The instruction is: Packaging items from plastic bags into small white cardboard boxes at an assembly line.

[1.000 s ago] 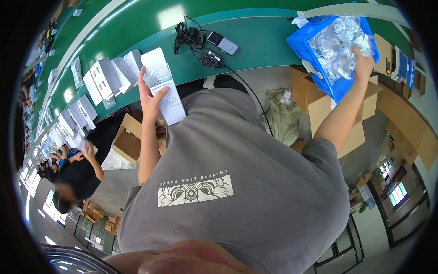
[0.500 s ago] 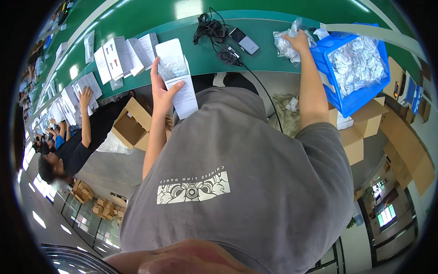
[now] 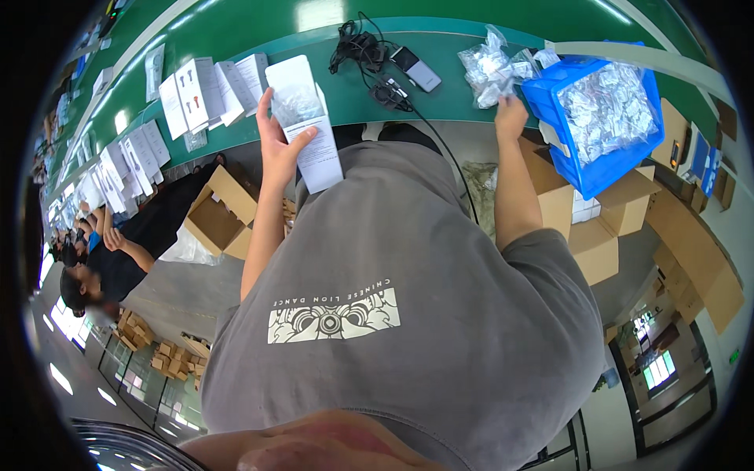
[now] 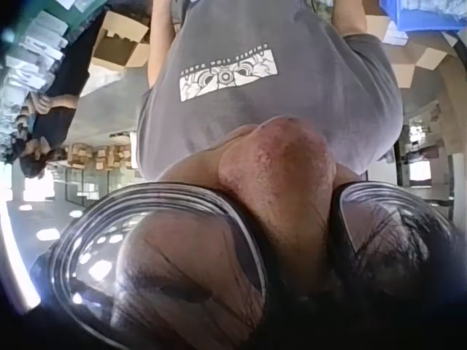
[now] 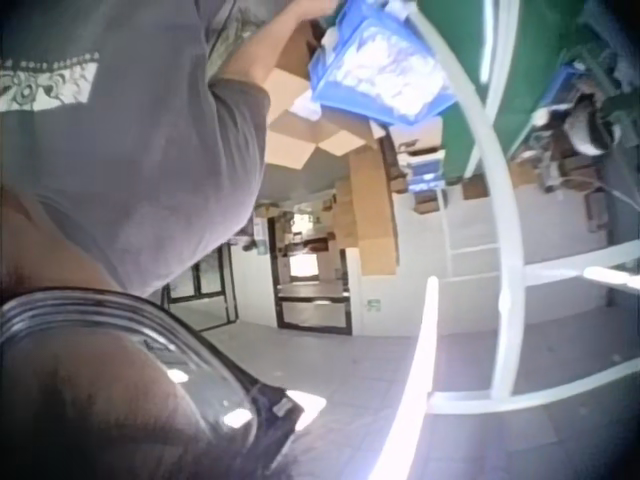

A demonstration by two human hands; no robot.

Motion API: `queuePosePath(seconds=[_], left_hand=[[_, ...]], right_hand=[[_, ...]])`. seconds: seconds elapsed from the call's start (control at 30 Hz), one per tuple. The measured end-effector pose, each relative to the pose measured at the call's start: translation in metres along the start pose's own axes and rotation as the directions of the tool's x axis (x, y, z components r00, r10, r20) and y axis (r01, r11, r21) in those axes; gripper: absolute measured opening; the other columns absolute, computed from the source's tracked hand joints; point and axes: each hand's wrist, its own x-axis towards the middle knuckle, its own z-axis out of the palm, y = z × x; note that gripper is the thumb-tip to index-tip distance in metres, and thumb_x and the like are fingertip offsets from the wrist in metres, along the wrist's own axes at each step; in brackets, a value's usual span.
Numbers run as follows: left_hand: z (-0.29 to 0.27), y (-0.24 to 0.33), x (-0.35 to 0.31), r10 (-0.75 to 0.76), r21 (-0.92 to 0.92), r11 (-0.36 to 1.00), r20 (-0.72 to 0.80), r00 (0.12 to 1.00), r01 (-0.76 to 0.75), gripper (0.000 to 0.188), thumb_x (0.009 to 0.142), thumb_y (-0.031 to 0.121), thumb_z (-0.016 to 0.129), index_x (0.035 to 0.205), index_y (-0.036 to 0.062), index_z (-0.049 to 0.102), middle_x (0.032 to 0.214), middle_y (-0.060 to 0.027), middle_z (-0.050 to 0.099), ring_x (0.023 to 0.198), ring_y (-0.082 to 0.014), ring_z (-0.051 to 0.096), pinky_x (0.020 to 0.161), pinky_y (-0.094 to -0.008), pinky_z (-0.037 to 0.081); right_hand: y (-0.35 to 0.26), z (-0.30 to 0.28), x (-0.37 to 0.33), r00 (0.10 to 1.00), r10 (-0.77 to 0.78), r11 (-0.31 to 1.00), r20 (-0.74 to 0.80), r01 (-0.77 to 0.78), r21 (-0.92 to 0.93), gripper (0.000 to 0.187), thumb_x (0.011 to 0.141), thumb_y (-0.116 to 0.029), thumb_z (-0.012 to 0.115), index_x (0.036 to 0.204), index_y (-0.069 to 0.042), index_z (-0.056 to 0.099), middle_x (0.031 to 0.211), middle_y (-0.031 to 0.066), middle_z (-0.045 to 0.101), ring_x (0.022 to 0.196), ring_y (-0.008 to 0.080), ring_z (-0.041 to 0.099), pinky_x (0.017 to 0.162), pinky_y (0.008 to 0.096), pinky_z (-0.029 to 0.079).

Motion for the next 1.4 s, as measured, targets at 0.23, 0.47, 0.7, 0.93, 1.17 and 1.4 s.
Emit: queuePosePath(seconds=[0.23,0.47,0.7,0.93,1.17,1.4], left_hand=[[0.008,-0.002,0.006,0.067,0.023,0.997,0.123,0.99,-0.07,0.093,0.076,0.007,0.084,0.142,0.0116,0.018,0.124,-0.0176,0.056,0.113,-0.0267,0.061,0.096,-0.0388,0.05],[0.015,0.006,0.015,0.111,0.166,0.974,0.235,0.966,-0.152,0.097,0.073,0.01,0.088,0.14,0.0127,0.018,0.125,-0.017,0.055,0.114,-0.0254,0.059,0.097,-0.0384,0.049],[0.015,0.005,0.01,0.11,0.119,0.982,0.261,0.959,-0.146,0.099,0.071,0.009,0.09,0.14,0.0115,0.019,0.126,-0.0169,0.055,0.113,-0.0243,0.059,0.097,-0.0375,0.049],[0.009,-0.001,0.001,0.174,0.008,0.984,0.207,0.963,-0.18,0.098,0.073,0.009,0.089,0.143,0.0104,0.02,0.126,-0.0171,0.055,0.113,-0.0234,0.059,0.097,-0.0367,0.049],[0.006,-0.014,0.002,0.123,0.008,0.992,0.129,0.984,-0.125,0.099,0.077,0.009,0.085,0.148,0.0102,0.016,0.126,-0.0179,0.055,0.113,-0.0233,0.059,0.095,-0.037,0.051],[0.01,-0.018,-0.003,0.106,-0.076,0.992,0.066,0.992,-0.101,0.092,0.078,0.011,0.085,0.145,0.0101,0.023,0.123,-0.0169,0.056,0.111,-0.0235,0.06,0.095,-0.0368,0.051]], right_hand=[[0.007,-0.055,0.02,0.877,-0.263,0.947,-0.403,0.314,0.063,0.024,0.088,-0.025,0.073,0.086,-0.001,0.071,0.082,0.0145,0.071,0.074,0.0279,0.068,0.071,0.0379,0.052],[-0.267,-0.182,-0.037,0.843,-0.537,0.477,-0.037,0.339,0.811,0.008,0.087,-0.006,0.073,0.092,-0.004,0.067,0.082,0.0011,0.069,0.073,0.0104,0.062,0.066,0.0272,0.05],[-0.37,-0.169,-0.051,0.238,-0.809,0.575,0.537,0.508,0.641,0.011,0.085,-0.006,0.072,0.09,0.001,0.065,0.083,0.0056,0.068,0.073,0.0102,0.059,0.068,0.0284,0.049],[-0.381,-0.146,-0.034,0.03,-0.73,0.67,0.682,0.223,0.708,0.016,0.082,-0.013,0.072,0.088,0.0,0.064,0.076,0.0072,0.065,0.07,0.02,0.061,0.066,0.0348,0.049],[-0.384,-0.134,-0.047,0.072,-0.897,0.353,0.437,0.712,0.607,0.018,0.085,-0.017,0.071,0.09,0.0,0.067,0.079,0.0122,0.067,0.075,0.0297,0.064,0.069,0.0394,0.05],[-0.394,-0.147,-0.073,-0.021,-0.72,0.486,0.694,0.699,0.525,0.022,0.089,-0.021,0.067,0.098,-0.002,0.07,0.084,0.0145,0.068,0.08,0.0296,0.065,0.075,0.038,0.051]])
